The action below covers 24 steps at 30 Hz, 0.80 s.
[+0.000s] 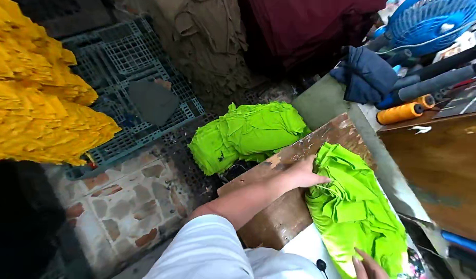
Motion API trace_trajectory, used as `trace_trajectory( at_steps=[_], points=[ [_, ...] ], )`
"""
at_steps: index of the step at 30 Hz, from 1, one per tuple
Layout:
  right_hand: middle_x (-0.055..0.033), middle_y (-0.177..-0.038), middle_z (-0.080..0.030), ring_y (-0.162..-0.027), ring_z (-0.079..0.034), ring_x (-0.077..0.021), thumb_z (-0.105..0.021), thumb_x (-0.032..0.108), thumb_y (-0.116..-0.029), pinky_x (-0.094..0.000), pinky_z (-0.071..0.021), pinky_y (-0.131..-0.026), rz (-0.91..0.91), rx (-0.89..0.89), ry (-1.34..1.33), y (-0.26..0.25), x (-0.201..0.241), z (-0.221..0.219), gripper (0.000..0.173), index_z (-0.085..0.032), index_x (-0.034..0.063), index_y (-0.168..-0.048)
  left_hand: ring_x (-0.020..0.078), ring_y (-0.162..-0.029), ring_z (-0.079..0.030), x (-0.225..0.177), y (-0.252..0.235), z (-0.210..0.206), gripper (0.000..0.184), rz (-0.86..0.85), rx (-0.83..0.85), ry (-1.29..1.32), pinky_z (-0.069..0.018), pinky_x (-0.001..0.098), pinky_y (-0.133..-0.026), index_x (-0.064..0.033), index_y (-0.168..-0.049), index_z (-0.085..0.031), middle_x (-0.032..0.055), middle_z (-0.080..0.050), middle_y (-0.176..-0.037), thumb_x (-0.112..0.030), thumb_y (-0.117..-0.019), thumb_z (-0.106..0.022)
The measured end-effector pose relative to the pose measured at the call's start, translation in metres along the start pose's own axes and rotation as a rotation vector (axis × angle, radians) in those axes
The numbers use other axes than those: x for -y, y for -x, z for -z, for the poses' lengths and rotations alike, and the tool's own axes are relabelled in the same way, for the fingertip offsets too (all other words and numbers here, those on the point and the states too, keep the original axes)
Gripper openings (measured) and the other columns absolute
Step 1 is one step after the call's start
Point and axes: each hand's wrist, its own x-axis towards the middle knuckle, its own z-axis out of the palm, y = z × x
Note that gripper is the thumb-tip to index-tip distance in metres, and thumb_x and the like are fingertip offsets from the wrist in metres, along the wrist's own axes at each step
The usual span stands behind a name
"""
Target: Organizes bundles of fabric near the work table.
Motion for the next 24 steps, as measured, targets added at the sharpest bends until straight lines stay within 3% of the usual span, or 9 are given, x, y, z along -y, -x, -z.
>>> trace_trajectory(
  at_steps=[3,5,6,7,9,12,16,20,24],
  points=[
    [-0.0192,-0.079,-0.066,-0.066,-0.064,-0.0293,-0.070,0.024,-0.0935,-0.0493,-0.0558,-0.063,0.125,0.010,0.152,-0.069,0.005,-0.016,0.043,-0.066,-0.0096,-0.119,0.0312,-0.121,-0.065,0.019,-0.007,0.076,0.046,-0.028,-0.235,-0.130,-0.0506,0.0536,-0.105,-0.0054,-0.135,-0.062,0.0180,-0.066,-0.131,-0.035,-0.1006,-0.066],
    [-0.0225,-0.080,-0.067,-0.072,-0.067,-0.0393,-0.079,0.016,-0.0770,-0.0630,-0.0538,-0.066,-0.051,0.060,0.143,-0.103,0.005,-0.035,0.048,-0.063,-0.0074,-0.115,0.0359,-0.111,-0.068,0.067,-0.029,0.131,0.036,0.176,-0.399,-0.189,-0.0531,0.0608,-0.097,-0.0027,-0.118,-0.070,0.0201,-0.071,-0.116,-0.034,-0.1009,-0.063],
    [-0.0229,-0.082,-0.069,-0.076,-0.069,-0.0406,-0.082,0.013,-0.0750,-0.0654,-0.0533,-0.071,-0.134,0.058,0.128,-0.113,0.006,-0.040,0.046,-0.065,-0.0061,-0.113,0.0416,-0.112,-0.067,0.098,-0.040,0.154,0.039,0.334,-0.408,-0.208,-0.0511,0.0665,-0.096,0.0012,-0.116,-0.070,0.0249,-0.070,-0.115,-0.034,-0.0988,-0.064],
    [-0.0203,-0.082,-0.070,-0.078,-0.070,-0.0375,-0.081,0.012,-0.0743,-0.0638,-0.0543,-0.072,-0.160,0.047,0.119,-0.120,0.004,-0.043,0.042,-0.066,-0.0041,-0.110,0.0444,-0.113,-0.066,0.132,-0.051,0.171,0.042,0.489,-0.374,-0.201,-0.0496,0.0682,-0.097,0.0051,-0.117,-0.069,0.0282,-0.069,-0.117,-0.032,-0.0964,-0.067],
    [-0.0188,-0.083,-0.070,-0.078,-0.071,-0.0328,-0.079,0.008,-0.0754,-0.0599,-0.0558,-0.074,-0.180,0.034,0.058,-0.124,0.000,-0.043,0.037,-0.066,-0.0050,-0.107,0.0350,-0.110,-0.065,0.199,-0.067,0.177,0.049,0.731,-0.268,-0.060,-0.0515,0.0543,-0.097,0.0049,-0.130,-0.062,0.0240,-0.067,-0.122,-0.033,-0.0985,-0.067],
    [-0.0182,-0.086,-0.072,-0.081,-0.072,-0.0275,-0.079,0.003,-0.0750,-0.0533,-0.0587,-0.078,-0.219,0.001,-0.010,-0.121,-0.001,-0.044,0.034,-0.066,-0.0075,-0.105,0.0385,-0.119,-0.059,0.259,-0.077,0.153,0.066,0.884,-0.337,0.176,-0.0483,0.0547,-0.101,0.0049,-0.144,-0.050,0.0284,-0.057,-0.135,-0.036,-0.0972,-0.071],
    [-0.0150,-0.086,-0.073,-0.081,-0.072,-0.0180,-0.076,0.000,-0.0750,-0.0435,-0.0598,-0.081,-0.293,-0.013,-0.049,-0.124,0.003,-0.043,0.029,-0.067,-0.0085,-0.101,0.0404,-0.137,-0.048,0.290,-0.110,0.128,0.076,0.830,-0.721,0.562,-0.0441,0.0584,-0.110,0.0069,-0.148,-0.042,0.0287,-0.048,-0.148,-0.030,-0.0908,-0.077],
    [-0.0106,-0.086,-0.073,-0.081,-0.071,-0.0073,-0.075,-0.001,-0.0730,-0.0317,-0.0599,-0.081,-0.302,-0.022,-0.102,-0.123,0.005,-0.043,0.029,-0.066,-0.0084,-0.100,0.0362,-0.138,-0.050,0.298,-0.118,0.122,0.088,0.699,-0.808,0.794,-0.0463,0.0562,-0.110,0.0033,-0.151,-0.040,0.0251,-0.048,-0.150,-0.042,-0.0873,-0.080],
    [-0.0088,-0.083,-0.073,-0.079,-0.070,-0.0063,-0.076,0.000,-0.0707,-0.0316,-0.0600,-0.079,-0.296,-0.038,-0.121,-0.124,0.003,-0.044,0.028,-0.067,-0.0067,-0.097,0.0339,-0.137,-0.052,0.288,-0.117,0.127,0.092,0.652,-0.795,0.904,-0.0480,0.0575,-0.109,-0.0023,-0.152,-0.040,0.0214,-0.050,-0.150,-0.056,-0.0873,-0.076]
  ],
)
